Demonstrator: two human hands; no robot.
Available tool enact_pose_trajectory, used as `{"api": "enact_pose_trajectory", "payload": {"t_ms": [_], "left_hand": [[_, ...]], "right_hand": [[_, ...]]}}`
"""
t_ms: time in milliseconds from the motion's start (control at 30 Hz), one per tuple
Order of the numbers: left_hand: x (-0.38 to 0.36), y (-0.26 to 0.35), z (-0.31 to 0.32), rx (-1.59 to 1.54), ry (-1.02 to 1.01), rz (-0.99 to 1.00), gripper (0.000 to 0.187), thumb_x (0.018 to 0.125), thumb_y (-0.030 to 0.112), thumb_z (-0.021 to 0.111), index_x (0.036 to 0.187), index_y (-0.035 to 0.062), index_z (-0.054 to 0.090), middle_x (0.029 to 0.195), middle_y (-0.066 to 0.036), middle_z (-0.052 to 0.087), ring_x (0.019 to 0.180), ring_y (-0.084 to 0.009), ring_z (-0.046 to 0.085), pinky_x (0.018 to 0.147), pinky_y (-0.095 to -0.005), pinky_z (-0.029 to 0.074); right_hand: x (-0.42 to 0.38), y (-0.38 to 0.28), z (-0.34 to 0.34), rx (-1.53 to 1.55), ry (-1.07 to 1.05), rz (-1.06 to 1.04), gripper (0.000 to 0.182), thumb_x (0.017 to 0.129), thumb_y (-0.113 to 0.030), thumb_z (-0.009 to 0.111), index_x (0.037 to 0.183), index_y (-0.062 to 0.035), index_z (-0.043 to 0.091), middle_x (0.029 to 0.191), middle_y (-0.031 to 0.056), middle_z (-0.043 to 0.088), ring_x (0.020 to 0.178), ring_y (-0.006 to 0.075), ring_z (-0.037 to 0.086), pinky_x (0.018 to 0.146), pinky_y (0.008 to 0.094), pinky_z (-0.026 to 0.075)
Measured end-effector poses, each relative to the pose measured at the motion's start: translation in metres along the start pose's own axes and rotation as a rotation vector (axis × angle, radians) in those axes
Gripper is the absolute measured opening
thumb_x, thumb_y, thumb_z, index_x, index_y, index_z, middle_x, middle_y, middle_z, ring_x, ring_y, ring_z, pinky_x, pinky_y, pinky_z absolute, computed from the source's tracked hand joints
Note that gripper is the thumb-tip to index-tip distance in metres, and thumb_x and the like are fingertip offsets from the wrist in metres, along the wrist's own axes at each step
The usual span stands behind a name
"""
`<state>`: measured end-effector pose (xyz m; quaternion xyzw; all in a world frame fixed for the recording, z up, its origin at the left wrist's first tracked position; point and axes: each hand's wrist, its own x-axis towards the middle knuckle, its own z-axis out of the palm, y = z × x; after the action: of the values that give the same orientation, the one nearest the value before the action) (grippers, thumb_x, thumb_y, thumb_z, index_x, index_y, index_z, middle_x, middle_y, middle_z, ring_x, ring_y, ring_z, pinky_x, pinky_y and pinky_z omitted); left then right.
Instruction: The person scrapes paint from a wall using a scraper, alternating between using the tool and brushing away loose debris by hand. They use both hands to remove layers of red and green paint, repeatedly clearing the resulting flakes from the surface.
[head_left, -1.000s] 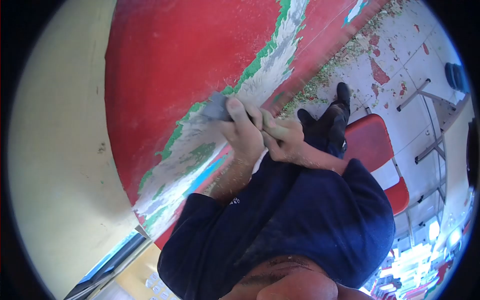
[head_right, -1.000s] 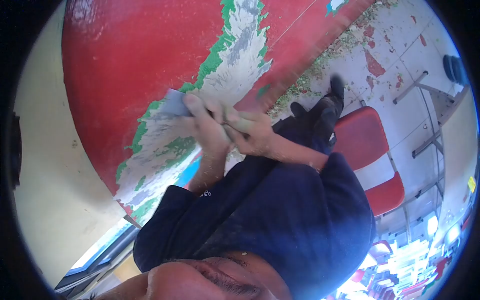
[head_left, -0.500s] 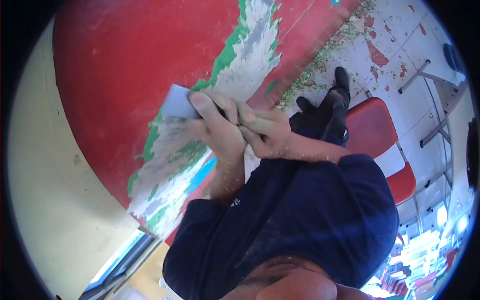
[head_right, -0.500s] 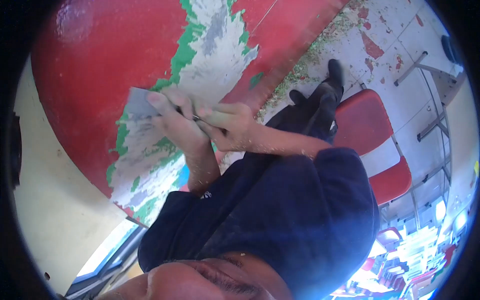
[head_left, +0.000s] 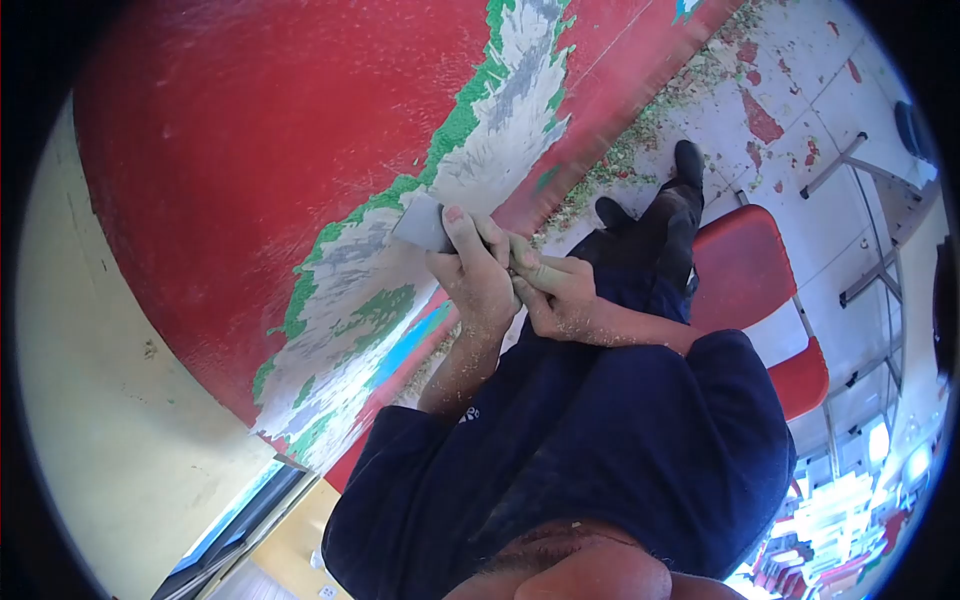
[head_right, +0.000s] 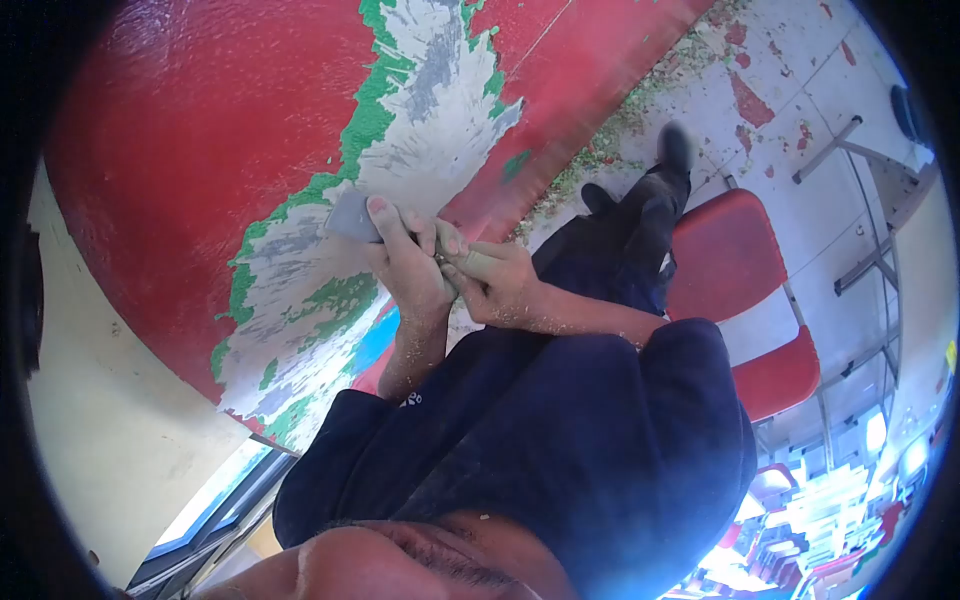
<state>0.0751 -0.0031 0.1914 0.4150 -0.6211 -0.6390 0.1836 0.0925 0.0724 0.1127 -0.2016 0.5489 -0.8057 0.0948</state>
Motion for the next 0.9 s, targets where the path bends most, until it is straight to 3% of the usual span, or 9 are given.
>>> {"api": "enact_pose_trajectory", "payload": {"t_ms": [267,367,500,800,900], "left_hand": [[0.003,-0.008,-0.004,0.041,-0.022,0.043,0.044,0.099,0.040,0.038,0.069,0.0078,0.039,0.049,-0.002,0.033,0.040,-0.0188,0.045,0.040,-0.0333,0.042],[0.006,0.000,0.000,0.000,0.013,0.032,0.048,0.100,0.033,0.039,0.061,0.0053,0.036,0.049,-0.003,0.038,0.039,-0.0173,0.046,0.041,-0.0302,0.040],[0.001,-0.003,-0.001,-0.008,-0.014,0.015,0.049,0.100,0.034,0.038,0.061,0.0055,0.037,0.050,-0.003,0.037,0.039,-0.0170,0.046,0.041,-0.0309,0.041],[0.003,-0.004,0.003,0.093,-0.008,0.029,0.044,0.100,0.039,0.038,0.068,0.0081,0.038,0.051,-0.002,0.033,0.040,-0.0168,0.044,0.040,-0.0325,0.043],[0.006,0.028,0.016,0.111,-0.034,0.133,0.044,0.100,0.039,0.037,0.068,0.0083,0.038,0.051,-0.001,0.032,0.041,-0.0164,0.043,0.040,-0.0328,0.043]], "right_hand": [[0.001,0.005,0.002,-0.014,-0.002,-0.056,0.015,0.074,0.004,0.064,0.089,0.0027,0.063,0.061,0.0113,0.052,0.048,0.0260,0.054,0.043,0.0351,0.041],[0.001,0.006,-0.001,-0.043,-0.029,-0.024,0.014,0.075,0.004,0.064,0.089,0.0029,0.063,0.062,0.0115,0.053,0.049,0.0260,0.055,0.043,0.0353,0.041],[0.000,0.004,0.003,-0.024,0.021,-0.061,0.015,0.075,0.004,0.064,0.089,0.0019,0.064,0.062,0.0118,0.053,0.049,0.0263,0.055,0.043,0.0354,0.040],[0.001,0.003,-0.004,-0.031,-0.025,0.011,0.017,0.076,0.002,0.064,0.093,0.0014,0.065,0.061,0.0121,0.053,0.049,0.0274,0.055,0.044,0.0354,0.041],[0.026,-0.016,-0.002,-0.006,-0.014,-0.014,0.016,0.076,0.001,0.064,0.092,0.0018,0.065,0.062,0.0138,0.055,0.050,0.0277,0.058,0.045,0.0354,0.044]]}}
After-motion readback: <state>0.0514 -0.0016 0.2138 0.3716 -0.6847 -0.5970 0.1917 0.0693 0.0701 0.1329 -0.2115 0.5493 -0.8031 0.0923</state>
